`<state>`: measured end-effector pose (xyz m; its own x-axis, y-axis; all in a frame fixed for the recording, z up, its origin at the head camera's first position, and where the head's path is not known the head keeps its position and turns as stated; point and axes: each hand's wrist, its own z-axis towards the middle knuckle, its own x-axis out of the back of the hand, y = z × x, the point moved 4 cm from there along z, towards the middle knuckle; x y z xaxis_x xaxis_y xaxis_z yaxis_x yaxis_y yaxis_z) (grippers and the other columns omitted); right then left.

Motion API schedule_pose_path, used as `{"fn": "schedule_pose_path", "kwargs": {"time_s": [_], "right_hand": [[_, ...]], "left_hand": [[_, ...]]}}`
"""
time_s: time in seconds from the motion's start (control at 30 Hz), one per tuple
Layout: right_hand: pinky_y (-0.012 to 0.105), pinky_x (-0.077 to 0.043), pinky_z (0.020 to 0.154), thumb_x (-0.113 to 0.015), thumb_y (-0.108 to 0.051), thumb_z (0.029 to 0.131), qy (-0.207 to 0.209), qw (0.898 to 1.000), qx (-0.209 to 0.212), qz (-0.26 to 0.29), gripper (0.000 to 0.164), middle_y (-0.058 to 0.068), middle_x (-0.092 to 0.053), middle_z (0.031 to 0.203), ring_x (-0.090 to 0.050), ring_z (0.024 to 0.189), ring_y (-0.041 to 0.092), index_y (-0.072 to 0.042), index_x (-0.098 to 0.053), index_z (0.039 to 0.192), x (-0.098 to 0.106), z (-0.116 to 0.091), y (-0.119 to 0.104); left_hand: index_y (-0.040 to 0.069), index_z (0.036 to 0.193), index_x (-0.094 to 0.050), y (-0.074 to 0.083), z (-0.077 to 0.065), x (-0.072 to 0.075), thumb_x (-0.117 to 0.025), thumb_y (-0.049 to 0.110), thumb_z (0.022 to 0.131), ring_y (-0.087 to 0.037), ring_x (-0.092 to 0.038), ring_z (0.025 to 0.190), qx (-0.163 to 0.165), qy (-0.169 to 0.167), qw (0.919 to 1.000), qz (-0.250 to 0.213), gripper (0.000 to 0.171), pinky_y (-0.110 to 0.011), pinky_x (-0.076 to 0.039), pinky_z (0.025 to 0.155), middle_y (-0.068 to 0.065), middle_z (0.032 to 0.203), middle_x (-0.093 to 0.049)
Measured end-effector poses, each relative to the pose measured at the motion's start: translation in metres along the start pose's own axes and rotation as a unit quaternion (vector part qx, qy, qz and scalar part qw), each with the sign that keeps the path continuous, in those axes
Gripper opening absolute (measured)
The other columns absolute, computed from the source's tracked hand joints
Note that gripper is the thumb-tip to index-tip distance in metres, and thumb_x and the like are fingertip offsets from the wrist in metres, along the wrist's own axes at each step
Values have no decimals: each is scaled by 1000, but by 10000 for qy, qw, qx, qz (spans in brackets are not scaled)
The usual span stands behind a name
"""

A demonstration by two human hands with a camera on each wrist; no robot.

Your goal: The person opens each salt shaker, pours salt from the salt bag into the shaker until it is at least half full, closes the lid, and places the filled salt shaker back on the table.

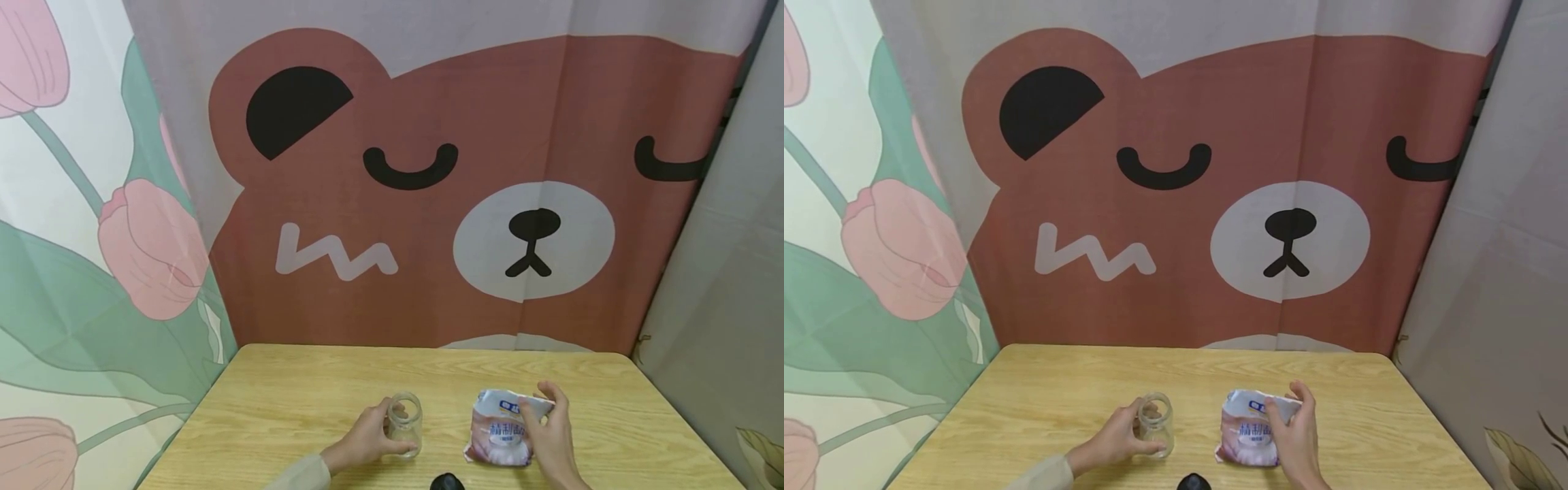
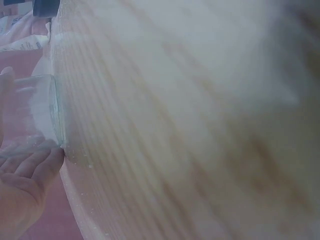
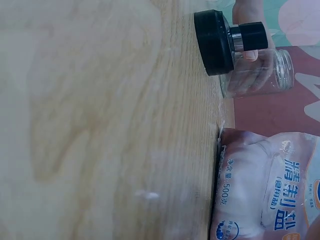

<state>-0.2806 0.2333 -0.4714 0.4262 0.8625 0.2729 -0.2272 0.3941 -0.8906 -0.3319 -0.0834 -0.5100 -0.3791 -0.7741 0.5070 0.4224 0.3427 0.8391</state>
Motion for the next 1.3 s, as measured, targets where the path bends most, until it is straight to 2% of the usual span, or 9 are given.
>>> {"fn": "schedule_pose_path", "kwargs": {"time_s": [0.13,0.27,0.37,0.5,0.57,0.8,0.97,1.17,1.3], "right_hand": [[7,-30,88,-57,-18,101,-11,9996,-266,9,59,22,-39,142,-39,111,6,6,-25,144,0,0,3],[17,-49,70,-53,-17,103,-4,9991,-357,242,53,21,-46,134,-41,99,-8,6,-27,142,-2,-1,6],[25,-53,60,-52,-17,104,37,9985,-354,421,47,8,-51,122,-46,90,-9,4,-31,140,-4,-2,8],[22,-50,66,-49,-19,106,-33,9965,-527,643,48,-12,-48,118,-47,93,-10,5,-30,142,-6,-3,11],[21,-49,67,-47,-21,106,-130,9945,-702,761,51,-9,-50,122,-47,94,-10,7,-27,144,-7,-3,12],[20,-46,67,-42,-28,107,-161,9885,-1253,836,49,23,-52,122,-49,85,0,7,-29,139,-11,-4,19],[11,-39,77,-40,-29,108,-150,9879,-1263,887,46,24,-45,131,-44,94,-5,8,-29,134,-16,-4,23],[20,-41,69,-35,-27,109,-48,9874,-1335,854,37,10,-49,111,-45,80,7,4,-34,129,-19,-3,25],[20,-40,71,-32,-26,109,-21,9882,-1244,889,36,11,-48,109,-45,81,6,4,-35,128,-21,-2,25]], "left_hand": [[0,122,-53,0,-1,0,-84,25,82,-19,-67,105,23,-1,10000,-18,56,-30,-55,84,-13,119,-66],[-1,122,-54,0,-2,0,-84,26,82,-18,-67,104,36,19,10000,14,56,-30,-55,84,-12,118,-66],[-1,123,-53,0,-2,1,-84,26,82,-18,-67,103,60,18,10000,-7,57,-29,-55,83,-12,118,-66],[-1,123,-53,0,-2,1,-84,25,82,-17,-68,102,85,20,10000,-12,57,-29,-55,82,-12,118,-66],[-1,123,-53,-1,-3,1,-84,25,82,-18,-68,102,79,27,10000,39,57,-29,-55,82,-12,118,-66],[-1,123,-53,-1,-3,0,-84,26,82,-21,-68,103,57,42,9998,175,58,-31,-55,82,-14,118,-66],[-1,122,-54,1,-3,2,-84,29,81,-20,-67,104,-39,85,9994,338,59,-29,-55,82,-14,118,-66],[2,122,-55,1,-1,3,-84,30,81,-17,-65,107,191,64,9994,266,58,-31,-54,84,-9,119,-65],[1,122,-55,1,0,2,-84,31,81,-18,-65,107,203,54,9993,298,58,-32,-54,85,-10,119,-65]]}}
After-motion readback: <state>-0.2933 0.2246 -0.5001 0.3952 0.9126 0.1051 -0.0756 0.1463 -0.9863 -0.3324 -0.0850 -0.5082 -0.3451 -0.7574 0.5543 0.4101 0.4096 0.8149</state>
